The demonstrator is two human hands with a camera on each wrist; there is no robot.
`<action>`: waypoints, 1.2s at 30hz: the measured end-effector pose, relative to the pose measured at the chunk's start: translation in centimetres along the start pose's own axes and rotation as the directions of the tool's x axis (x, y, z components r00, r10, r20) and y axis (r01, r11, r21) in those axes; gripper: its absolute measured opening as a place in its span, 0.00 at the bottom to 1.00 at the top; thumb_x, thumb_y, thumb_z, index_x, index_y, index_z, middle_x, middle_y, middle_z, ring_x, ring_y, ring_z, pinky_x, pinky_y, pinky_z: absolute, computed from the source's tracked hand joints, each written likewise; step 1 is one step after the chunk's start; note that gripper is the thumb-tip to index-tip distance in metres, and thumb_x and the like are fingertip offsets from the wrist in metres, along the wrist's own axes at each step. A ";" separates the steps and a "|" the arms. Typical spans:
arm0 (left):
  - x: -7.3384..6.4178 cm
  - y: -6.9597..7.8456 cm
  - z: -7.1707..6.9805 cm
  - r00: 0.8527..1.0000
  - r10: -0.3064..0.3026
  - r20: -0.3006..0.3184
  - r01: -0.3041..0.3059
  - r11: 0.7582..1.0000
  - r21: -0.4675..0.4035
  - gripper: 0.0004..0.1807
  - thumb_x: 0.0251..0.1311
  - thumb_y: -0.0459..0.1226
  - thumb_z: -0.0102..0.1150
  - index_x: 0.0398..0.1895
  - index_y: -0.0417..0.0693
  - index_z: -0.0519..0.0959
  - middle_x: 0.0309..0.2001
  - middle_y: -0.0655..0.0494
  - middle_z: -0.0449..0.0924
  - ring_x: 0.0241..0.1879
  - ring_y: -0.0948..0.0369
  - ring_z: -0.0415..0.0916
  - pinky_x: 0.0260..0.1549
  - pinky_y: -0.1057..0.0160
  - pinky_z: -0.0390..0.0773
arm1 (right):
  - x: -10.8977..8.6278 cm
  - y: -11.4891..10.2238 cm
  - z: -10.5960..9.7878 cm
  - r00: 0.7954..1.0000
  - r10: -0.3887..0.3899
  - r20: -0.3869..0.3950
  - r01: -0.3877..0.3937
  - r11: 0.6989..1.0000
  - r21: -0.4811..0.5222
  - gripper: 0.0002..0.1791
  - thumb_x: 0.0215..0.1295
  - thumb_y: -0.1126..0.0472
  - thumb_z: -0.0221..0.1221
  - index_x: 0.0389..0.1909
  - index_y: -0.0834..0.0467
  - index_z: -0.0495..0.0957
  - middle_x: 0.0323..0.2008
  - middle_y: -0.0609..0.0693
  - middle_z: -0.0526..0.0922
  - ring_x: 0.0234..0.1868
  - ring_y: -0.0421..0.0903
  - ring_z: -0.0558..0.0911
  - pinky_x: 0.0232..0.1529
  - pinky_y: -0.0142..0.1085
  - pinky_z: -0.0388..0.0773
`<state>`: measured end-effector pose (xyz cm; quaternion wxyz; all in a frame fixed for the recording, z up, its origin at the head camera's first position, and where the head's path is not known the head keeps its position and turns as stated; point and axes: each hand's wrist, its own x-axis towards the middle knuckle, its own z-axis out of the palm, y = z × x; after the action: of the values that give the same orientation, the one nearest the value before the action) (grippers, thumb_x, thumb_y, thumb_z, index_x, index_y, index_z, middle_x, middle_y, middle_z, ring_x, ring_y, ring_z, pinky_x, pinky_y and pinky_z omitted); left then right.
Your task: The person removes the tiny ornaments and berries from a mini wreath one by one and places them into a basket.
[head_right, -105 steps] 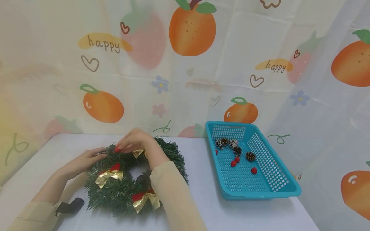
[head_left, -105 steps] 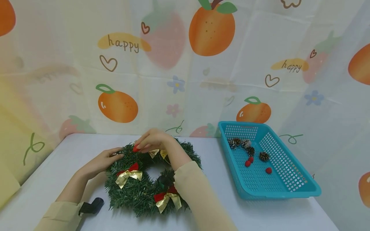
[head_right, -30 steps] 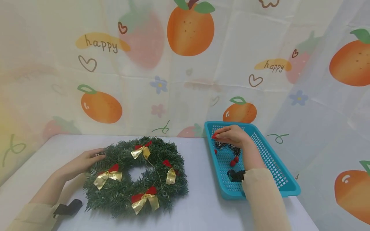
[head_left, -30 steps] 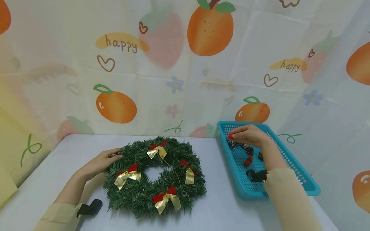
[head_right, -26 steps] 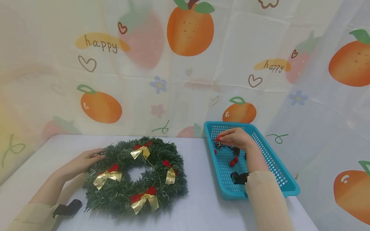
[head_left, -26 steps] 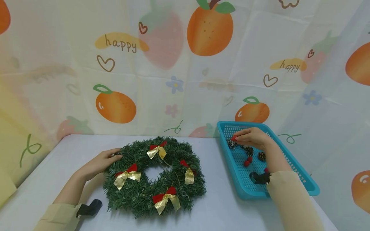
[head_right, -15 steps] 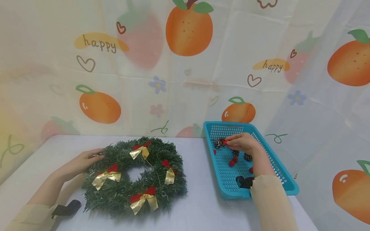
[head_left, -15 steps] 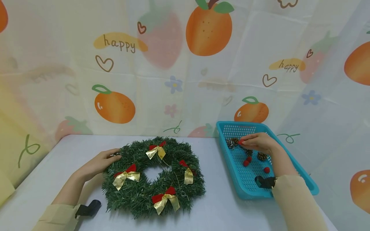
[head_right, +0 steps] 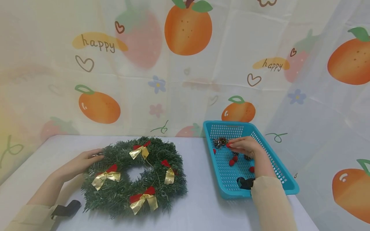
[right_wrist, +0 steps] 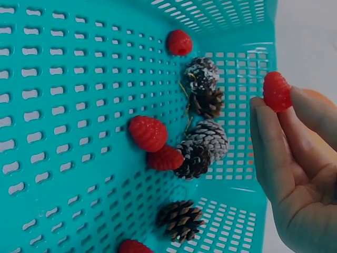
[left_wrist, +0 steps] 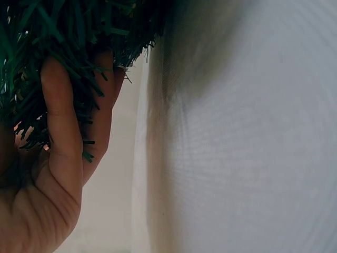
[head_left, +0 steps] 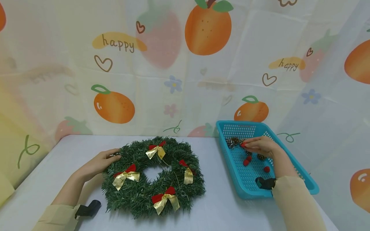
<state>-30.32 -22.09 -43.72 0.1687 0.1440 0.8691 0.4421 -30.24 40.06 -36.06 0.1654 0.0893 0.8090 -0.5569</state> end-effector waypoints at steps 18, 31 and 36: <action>0.1 0.1 0.1 1.000 0.004 0.002 -0.004 1.000 -0.002 0.39 0.76 0.50 0.43 0.78 0.35 0.48 0.75 0.24 0.44 0.72 0.24 0.42 0.56 0.27 0.68 | 0.0 -0.1 0.5 0.999 -0.002 -0.047 0.000 0.999 -0.037 0.30 0.73 0.62 0.55 0.69 0.73 0.62 0.45 0.50 0.87 0.43 0.38 0.87 0.56 0.37 0.82; 0.0 -0.1 0.0 1.000 0.006 -0.004 -0.006 1.000 -0.007 0.39 0.76 0.50 0.43 0.78 0.35 0.48 0.75 0.24 0.46 0.65 0.28 0.58 0.47 0.44 0.77 | -0.3 -0.2 0.8 0.999 0.001 -0.046 -0.002 1.000 -0.026 0.30 0.73 0.62 0.55 0.69 0.73 0.62 0.47 0.52 0.86 0.43 0.38 0.87 0.54 0.37 0.83; -0.1 -0.1 -0.1 1.000 0.005 -0.001 -0.005 1.000 0.004 0.39 0.76 0.51 0.43 0.78 0.35 0.48 0.75 0.24 0.46 0.69 0.25 0.52 0.51 0.38 0.76 | -0.5 -0.3 0.9 0.999 0.006 -0.045 -0.008 1.000 -0.027 0.31 0.73 0.61 0.55 0.70 0.73 0.61 0.54 0.59 0.84 0.44 0.39 0.87 0.55 0.37 0.83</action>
<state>-30.28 -22.25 -43.76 0.1671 0.1463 0.8696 0.4409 -29.75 39.14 -35.95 0.1503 0.1025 0.8196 -0.5432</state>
